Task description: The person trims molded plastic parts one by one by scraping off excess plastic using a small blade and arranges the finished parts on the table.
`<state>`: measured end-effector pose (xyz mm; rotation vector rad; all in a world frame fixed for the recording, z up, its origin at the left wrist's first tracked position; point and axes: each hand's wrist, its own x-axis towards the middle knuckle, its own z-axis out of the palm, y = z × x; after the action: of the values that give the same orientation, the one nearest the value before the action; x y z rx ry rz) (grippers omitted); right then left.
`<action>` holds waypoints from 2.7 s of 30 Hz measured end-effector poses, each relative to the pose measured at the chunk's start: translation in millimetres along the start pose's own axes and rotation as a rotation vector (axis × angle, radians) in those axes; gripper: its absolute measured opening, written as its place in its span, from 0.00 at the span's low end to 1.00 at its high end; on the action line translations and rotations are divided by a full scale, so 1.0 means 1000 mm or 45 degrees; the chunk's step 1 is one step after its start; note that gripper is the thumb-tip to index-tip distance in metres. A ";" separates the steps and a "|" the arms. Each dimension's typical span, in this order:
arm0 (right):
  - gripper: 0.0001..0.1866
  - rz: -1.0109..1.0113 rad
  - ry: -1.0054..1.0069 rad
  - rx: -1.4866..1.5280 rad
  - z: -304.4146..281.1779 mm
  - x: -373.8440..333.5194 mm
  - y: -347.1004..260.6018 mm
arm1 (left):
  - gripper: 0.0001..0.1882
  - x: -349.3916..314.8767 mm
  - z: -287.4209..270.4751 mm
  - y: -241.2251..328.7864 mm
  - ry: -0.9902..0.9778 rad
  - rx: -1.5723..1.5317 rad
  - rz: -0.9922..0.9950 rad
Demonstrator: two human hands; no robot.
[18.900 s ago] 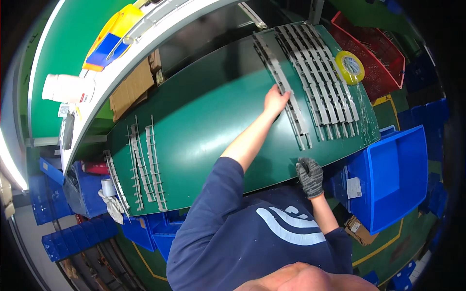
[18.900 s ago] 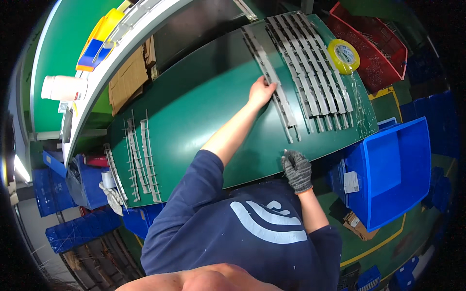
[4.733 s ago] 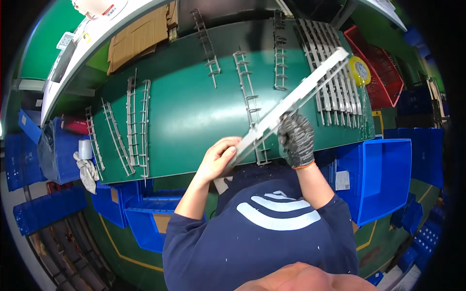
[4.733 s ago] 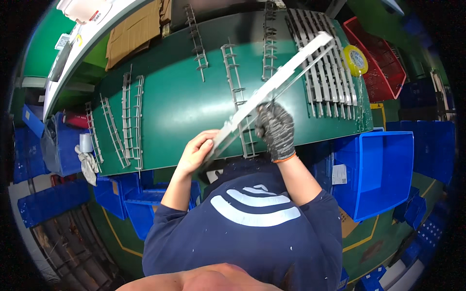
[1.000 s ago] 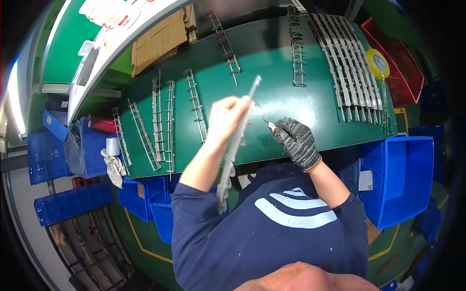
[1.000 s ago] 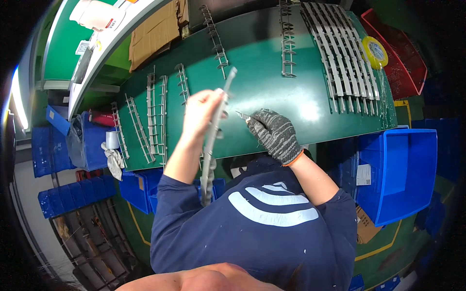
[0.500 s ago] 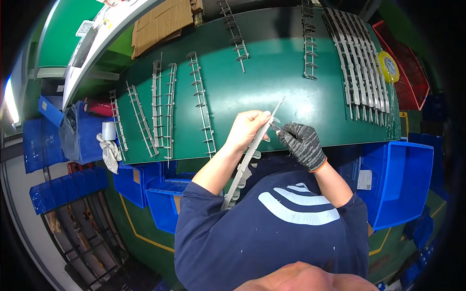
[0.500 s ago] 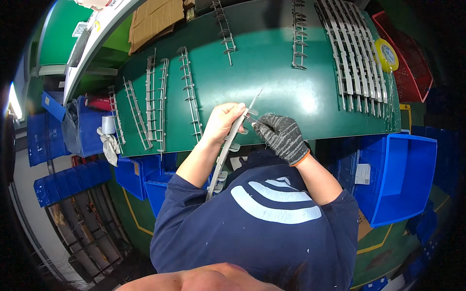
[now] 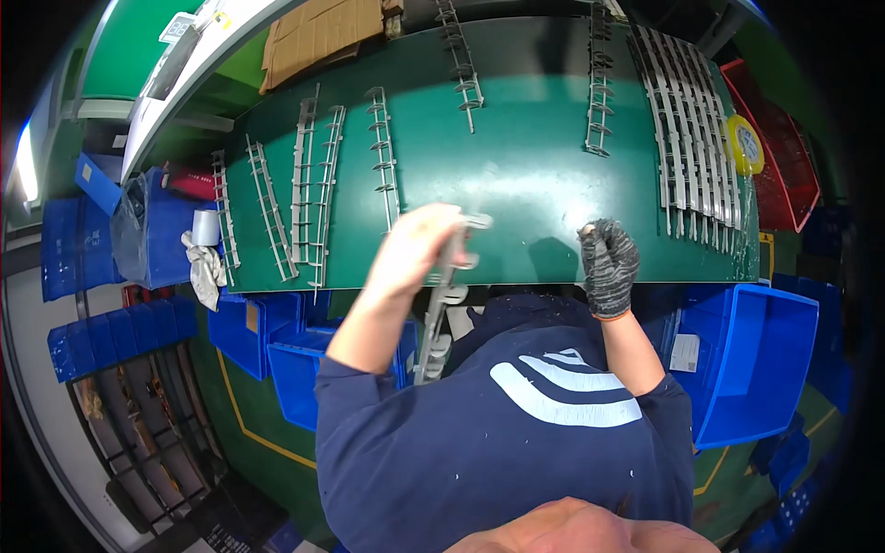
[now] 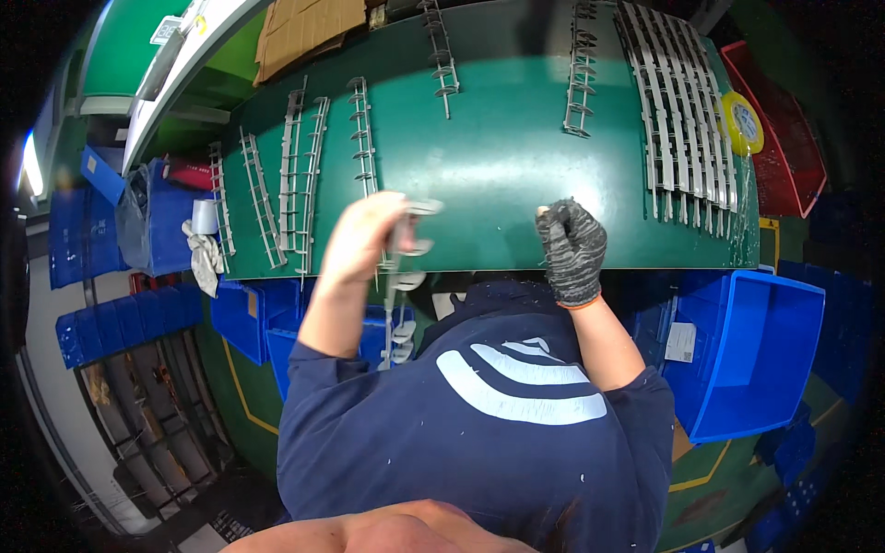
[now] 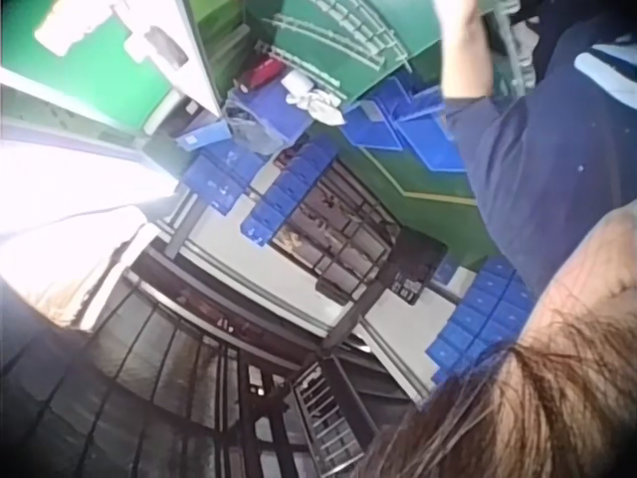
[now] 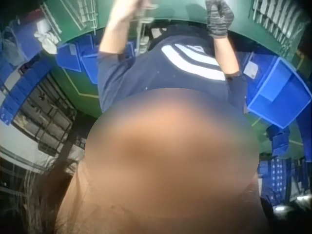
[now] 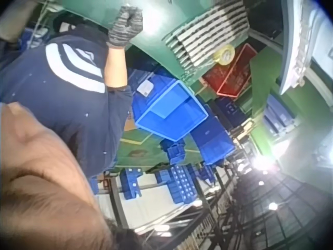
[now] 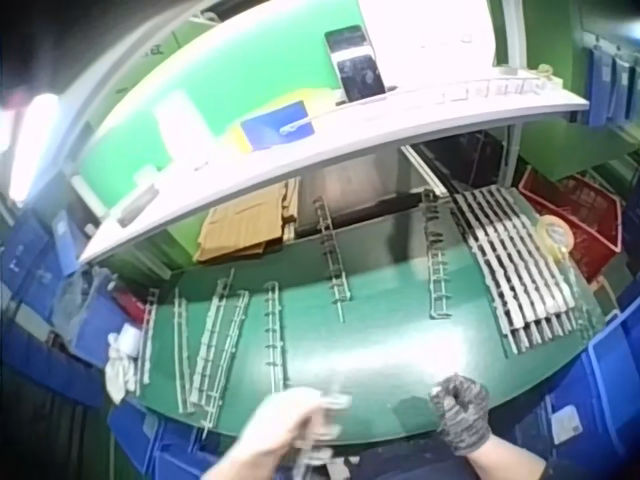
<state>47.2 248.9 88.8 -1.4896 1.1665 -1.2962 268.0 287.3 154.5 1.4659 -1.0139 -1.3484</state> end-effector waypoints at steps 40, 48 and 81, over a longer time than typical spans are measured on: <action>0.10 0.723 -0.053 0.904 -0.009 0.038 0.004 | 0.13 -0.036 -0.114 -0.109 -0.510 -0.344 0.063; 0.09 0.598 -0.536 0.654 0.029 0.033 -0.009 | 0.24 0.029 0.020 -0.055 -0.589 -0.276 -0.071; 0.07 0.001 -0.435 -0.187 0.000 0.014 -0.010 | 0.19 0.033 0.033 -0.051 -0.192 -0.580 -0.426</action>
<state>49.1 237.8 101.9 -1.7362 1.0522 -0.9230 237.8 267.8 95.9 1.2292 -0.5083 -1.8121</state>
